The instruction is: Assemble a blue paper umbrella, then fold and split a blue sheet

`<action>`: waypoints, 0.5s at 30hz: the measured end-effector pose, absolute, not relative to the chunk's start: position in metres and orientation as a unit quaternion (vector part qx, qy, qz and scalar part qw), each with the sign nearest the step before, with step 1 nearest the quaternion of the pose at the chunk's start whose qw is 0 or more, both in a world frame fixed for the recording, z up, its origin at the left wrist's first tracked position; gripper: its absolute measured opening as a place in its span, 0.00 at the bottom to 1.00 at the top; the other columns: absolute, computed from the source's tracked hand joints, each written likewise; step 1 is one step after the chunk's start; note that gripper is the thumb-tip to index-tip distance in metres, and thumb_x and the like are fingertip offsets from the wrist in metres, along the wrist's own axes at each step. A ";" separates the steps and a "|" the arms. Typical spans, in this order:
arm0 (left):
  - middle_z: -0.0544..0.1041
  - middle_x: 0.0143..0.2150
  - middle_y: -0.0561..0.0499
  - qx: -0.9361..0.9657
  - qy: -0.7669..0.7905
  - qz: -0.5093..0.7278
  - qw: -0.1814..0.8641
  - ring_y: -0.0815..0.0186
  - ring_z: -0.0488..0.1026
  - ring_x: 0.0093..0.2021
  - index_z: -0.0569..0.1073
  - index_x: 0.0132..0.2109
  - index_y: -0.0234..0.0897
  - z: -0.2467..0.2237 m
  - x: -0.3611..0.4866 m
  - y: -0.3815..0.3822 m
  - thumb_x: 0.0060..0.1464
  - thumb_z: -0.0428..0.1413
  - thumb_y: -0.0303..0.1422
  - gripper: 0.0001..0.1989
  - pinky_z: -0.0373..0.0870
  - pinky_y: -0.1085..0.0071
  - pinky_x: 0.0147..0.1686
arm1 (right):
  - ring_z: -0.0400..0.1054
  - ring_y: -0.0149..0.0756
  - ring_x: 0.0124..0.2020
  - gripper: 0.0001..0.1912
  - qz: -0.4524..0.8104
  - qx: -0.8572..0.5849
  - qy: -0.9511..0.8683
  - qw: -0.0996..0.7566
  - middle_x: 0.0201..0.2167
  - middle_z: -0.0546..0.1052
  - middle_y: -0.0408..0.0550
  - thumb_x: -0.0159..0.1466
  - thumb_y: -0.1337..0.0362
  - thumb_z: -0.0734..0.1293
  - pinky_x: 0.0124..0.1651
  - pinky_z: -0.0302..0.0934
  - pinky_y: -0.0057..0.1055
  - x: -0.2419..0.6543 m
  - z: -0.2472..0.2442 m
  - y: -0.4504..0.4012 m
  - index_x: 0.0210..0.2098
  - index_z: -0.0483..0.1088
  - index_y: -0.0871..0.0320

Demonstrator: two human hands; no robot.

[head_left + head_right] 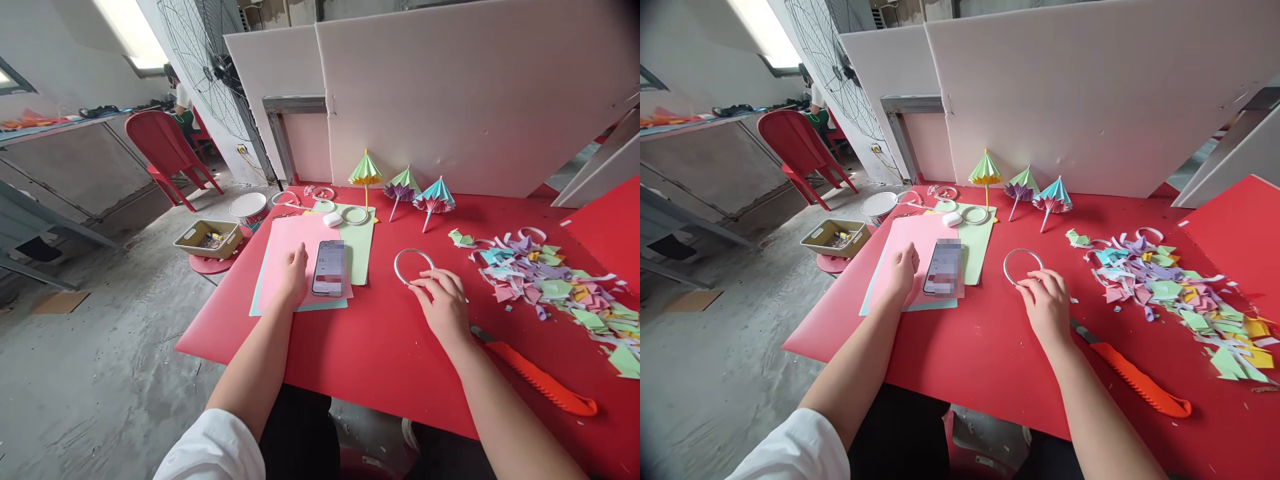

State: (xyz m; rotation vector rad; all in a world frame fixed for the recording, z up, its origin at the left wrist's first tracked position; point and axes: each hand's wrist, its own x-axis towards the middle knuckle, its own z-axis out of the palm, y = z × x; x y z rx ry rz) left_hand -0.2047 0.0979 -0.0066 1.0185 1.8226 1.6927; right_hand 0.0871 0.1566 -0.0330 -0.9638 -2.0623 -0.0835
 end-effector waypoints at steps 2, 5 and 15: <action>0.45 0.20 0.58 0.372 0.660 0.612 0.227 0.72 0.43 0.19 0.47 0.21 0.39 -0.007 -0.205 0.098 0.55 0.45 0.45 0.22 0.40 0.70 0.20 | 0.61 0.40 0.45 0.02 -0.032 -0.384 -0.823 0.418 0.36 0.73 0.48 0.59 0.65 0.66 0.48 0.62 0.39 0.086 -0.032 0.155 0.32 0.72 0.55; 0.45 0.20 0.58 0.373 0.661 0.610 0.228 0.72 0.43 0.19 0.47 0.21 0.39 -0.008 -0.205 0.098 0.55 0.45 0.45 0.22 0.40 0.70 0.20 | 0.62 0.41 0.44 0.02 -0.029 -0.373 -0.840 0.392 0.35 0.73 0.48 0.59 0.65 0.66 0.47 0.62 0.39 0.086 -0.034 0.155 0.30 0.72 0.55; 0.45 0.20 0.58 0.375 0.665 0.605 0.225 0.72 0.42 0.20 0.47 0.22 0.39 -0.008 -0.206 0.098 0.56 0.45 0.45 0.22 0.39 0.70 0.20 | 0.62 0.39 0.43 0.02 -0.026 -0.378 -0.836 0.396 0.35 0.73 0.48 0.59 0.65 0.66 0.46 0.63 0.38 0.087 -0.034 0.155 0.31 0.72 0.56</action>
